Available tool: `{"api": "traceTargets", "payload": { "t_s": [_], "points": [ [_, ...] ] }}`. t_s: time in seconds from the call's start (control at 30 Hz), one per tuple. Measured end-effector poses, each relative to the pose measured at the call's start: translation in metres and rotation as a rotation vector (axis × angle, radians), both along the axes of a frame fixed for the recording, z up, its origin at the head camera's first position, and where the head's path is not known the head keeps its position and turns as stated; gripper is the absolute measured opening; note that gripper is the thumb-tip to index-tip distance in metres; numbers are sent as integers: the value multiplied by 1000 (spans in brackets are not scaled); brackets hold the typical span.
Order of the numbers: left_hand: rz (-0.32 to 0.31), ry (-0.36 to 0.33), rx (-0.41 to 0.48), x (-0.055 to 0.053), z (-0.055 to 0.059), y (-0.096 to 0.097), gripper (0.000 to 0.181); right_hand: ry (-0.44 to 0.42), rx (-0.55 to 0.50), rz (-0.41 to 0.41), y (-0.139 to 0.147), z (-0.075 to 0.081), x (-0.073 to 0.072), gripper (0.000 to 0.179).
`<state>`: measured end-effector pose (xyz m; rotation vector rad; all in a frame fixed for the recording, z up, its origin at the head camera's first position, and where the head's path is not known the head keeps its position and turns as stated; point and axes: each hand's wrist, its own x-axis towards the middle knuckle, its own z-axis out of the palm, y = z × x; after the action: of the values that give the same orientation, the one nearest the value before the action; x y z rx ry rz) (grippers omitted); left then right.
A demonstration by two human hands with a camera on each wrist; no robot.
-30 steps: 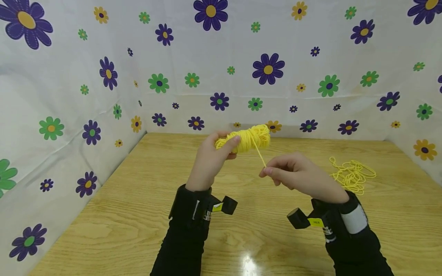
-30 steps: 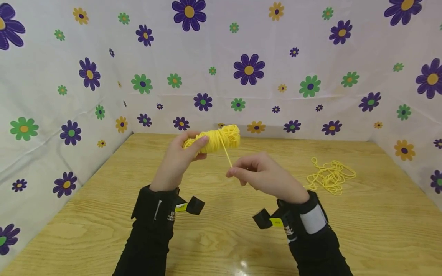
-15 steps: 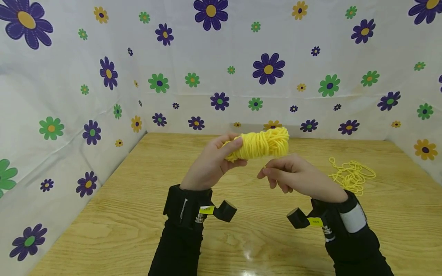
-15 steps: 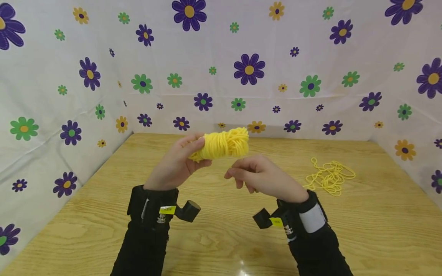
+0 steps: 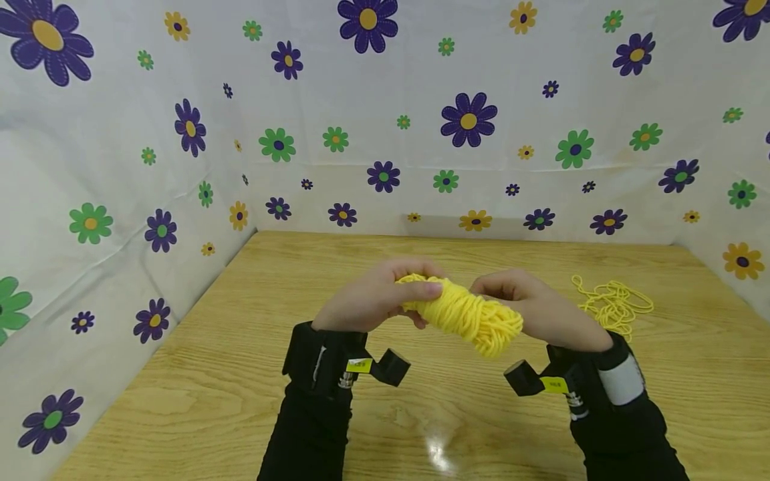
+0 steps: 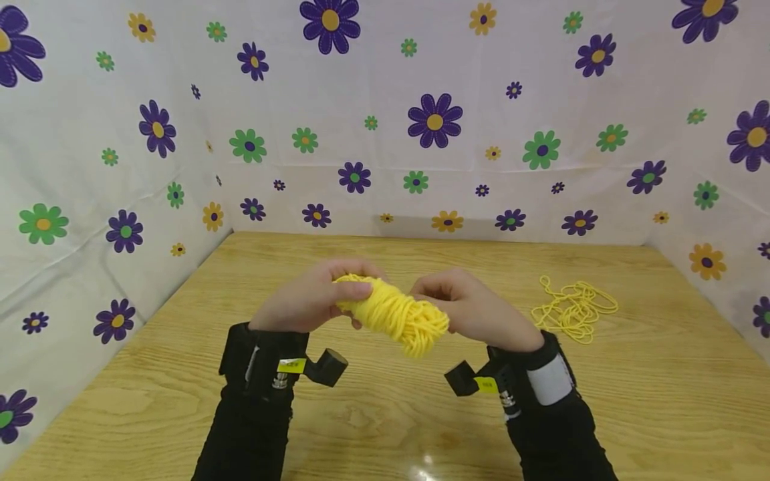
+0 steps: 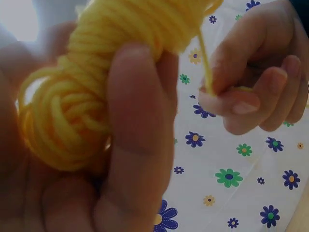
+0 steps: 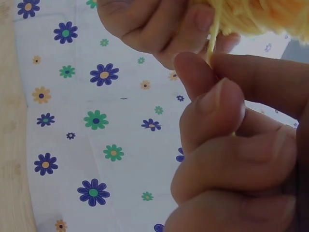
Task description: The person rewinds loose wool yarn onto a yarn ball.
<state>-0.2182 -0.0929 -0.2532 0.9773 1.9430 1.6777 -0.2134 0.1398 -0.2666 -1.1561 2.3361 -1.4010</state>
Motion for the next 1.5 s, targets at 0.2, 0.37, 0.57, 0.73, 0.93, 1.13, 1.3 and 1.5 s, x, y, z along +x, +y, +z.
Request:
{"api": "traceTargets", "payload": {
  "t_s": [0.2,0.37,0.57,0.73,0.93,1.13,1.3,1.5],
  "points": [
    [-51,115,-149,0,0,-3,18,-15,39,-34,-1,1,1,21],
    [5,140,-266,0,0,-3,19,-7,39,-70,-1,3,3,21],
    [125,161,-337,-1,-4,0,24,24,30,-151,0,1,3,19],
    [229,193,-363,-1,-6,2,24,18,1,-226,2,1,3,20],
    [359,223,-366,-4,-9,3,23,0,-30,-270,2,2,4,22],
    [484,267,-401,-8,-13,4,28,-18,-46,-287,2,4,5,24],
    [574,281,-425,-10,-14,6,38,-20,-49,-298,2,6,7,23],
    [700,241,-348,-13,-15,6,42,-13,-43,-306,2,8,9,24]
  ]
}}
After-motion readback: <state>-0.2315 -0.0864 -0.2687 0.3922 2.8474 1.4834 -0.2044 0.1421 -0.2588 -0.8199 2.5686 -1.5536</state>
